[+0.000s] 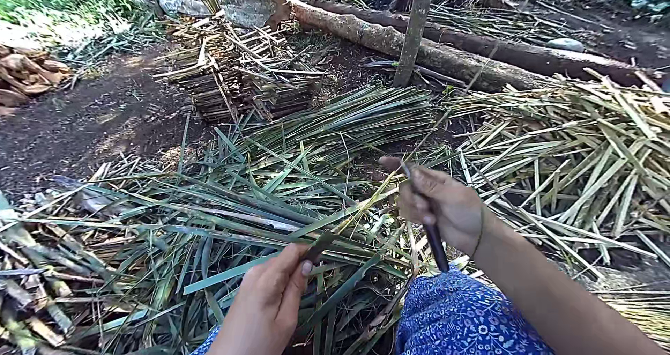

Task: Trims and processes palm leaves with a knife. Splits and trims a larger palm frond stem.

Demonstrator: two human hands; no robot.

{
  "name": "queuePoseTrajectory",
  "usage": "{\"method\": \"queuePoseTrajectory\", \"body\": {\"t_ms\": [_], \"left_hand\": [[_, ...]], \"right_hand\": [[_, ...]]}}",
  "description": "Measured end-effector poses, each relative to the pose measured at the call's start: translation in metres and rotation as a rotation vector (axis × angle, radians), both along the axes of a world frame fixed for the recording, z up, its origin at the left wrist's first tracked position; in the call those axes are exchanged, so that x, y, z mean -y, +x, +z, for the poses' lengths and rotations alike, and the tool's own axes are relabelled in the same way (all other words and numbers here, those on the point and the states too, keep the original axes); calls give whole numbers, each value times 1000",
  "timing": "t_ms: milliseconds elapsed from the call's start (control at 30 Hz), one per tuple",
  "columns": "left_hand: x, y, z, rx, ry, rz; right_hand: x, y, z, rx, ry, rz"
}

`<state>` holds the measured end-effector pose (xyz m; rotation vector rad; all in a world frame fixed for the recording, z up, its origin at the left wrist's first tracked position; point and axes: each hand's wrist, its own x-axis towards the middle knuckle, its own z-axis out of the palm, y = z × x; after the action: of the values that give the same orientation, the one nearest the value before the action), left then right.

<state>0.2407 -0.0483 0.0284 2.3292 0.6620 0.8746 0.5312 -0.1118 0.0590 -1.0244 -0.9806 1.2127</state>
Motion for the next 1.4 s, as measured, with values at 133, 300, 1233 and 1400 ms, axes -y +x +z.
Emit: {"method": "queuePoseTrajectory", "body": {"t_ms": [133,300,1233,1400], "left_hand": [[-9,-10,0,-36,24,-17],[-16,-20,2,-88,101,34],[-128,-167,-35,75,-222,1011],[-95,-87,-5,397,-566,858]], "right_hand": [[1,19,2,-31,54,-214],[-1,33,2,-147,76,-381],[18,118,-21,-422,160,-974],[5,72,-26,-177,-40,-637]]}}
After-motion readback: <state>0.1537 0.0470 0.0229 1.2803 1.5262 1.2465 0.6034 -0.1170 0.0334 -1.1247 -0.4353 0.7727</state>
